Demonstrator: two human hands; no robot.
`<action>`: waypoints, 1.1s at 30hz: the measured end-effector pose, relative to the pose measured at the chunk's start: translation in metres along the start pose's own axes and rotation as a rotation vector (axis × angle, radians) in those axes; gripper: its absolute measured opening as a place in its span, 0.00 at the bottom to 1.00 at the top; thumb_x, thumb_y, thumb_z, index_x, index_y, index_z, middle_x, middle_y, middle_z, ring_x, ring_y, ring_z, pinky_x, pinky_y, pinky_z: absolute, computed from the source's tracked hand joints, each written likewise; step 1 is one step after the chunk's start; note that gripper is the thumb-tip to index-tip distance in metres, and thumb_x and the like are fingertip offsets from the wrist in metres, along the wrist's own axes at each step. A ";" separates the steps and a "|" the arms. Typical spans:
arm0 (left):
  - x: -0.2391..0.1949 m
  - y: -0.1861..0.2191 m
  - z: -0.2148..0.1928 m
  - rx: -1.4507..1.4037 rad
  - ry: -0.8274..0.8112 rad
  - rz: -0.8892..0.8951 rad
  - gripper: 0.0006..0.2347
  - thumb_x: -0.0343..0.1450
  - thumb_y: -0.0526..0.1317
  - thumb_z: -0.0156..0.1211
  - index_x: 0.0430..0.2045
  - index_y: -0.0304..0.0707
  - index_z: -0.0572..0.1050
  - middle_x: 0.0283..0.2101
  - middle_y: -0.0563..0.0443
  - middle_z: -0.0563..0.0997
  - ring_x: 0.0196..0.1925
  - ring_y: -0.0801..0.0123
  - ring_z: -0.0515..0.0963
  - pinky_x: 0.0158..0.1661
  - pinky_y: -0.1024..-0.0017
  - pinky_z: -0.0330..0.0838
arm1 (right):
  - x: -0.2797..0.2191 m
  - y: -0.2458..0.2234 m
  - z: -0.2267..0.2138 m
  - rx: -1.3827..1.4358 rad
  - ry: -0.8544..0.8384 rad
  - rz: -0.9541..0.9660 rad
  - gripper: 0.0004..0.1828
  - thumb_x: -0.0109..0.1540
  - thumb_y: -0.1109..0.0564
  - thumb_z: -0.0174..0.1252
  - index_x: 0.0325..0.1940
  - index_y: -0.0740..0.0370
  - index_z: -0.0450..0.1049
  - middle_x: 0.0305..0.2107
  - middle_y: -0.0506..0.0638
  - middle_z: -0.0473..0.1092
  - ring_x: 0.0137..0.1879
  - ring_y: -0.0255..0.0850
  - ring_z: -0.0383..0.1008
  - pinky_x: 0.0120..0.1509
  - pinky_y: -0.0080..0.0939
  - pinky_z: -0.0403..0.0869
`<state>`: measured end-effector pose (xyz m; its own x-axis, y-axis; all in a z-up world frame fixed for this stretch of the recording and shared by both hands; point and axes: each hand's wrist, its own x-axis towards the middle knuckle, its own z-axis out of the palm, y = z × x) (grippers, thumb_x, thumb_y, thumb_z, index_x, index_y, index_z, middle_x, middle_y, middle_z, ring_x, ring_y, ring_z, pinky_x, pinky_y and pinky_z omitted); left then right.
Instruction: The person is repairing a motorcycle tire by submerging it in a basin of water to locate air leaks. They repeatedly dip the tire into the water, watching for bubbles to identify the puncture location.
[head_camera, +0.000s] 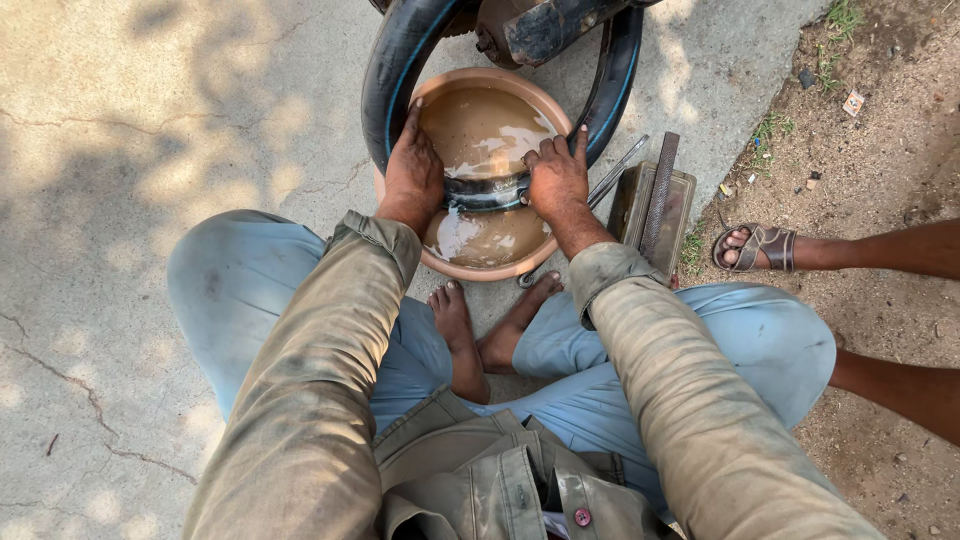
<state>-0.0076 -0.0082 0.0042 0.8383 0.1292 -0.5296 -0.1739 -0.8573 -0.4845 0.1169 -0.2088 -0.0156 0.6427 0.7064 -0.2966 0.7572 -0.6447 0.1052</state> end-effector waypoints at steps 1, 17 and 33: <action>-0.006 -0.002 -0.003 0.008 -0.027 0.004 0.24 0.79 0.46 0.37 0.70 0.35 0.64 0.75 0.42 0.60 0.80 0.51 0.48 0.74 0.42 0.17 | -0.002 0.000 -0.004 0.033 -0.003 0.005 0.31 0.53 0.48 0.71 0.60 0.53 0.76 0.55 0.53 0.69 0.72 0.47 0.59 0.83 0.70 0.35; -0.059 -0.013 -0.024 -1.029 0.832 -0.674 0.38 0.73 0.31 0.56 0.77 0.28 0.38 0.73 0.07 0.37 0.74 0.13 0.47 0.71 0.43 0.57 | 0.040 0.060 -0.037 0.433 0.270 0.190 0.28 0.59 0.46 0.67 0.61 0.56 0.77 0.66 0.48 0.67 0.75 0.46 0.61 0.76 0.65 0.58; -0.045 -0.073 -0.178 -0.946 1.099 -0.512 0.47 0.62 0.33 0.66 0.78 0.48 0.45 0.63 0.20 0.59 0.56 0.35 0.71 0.51 0.51 0.75 | 0.080 0.132 0.002 0.708 0.144 0.300 0.44 0.52 0.59 0.64 0.74 0.51 0.65 0.77 0.51 0.51 0.67 0.60 0.69 0.71 0.48 0.70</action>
<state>0.0594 -0.0396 0.1871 0.7332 0.4439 0.5151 0.2673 -0.8847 0.3820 0.2678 -0.2377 -0.0271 0.8538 0.4718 -0.2201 0.3245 -0.8129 -0.4837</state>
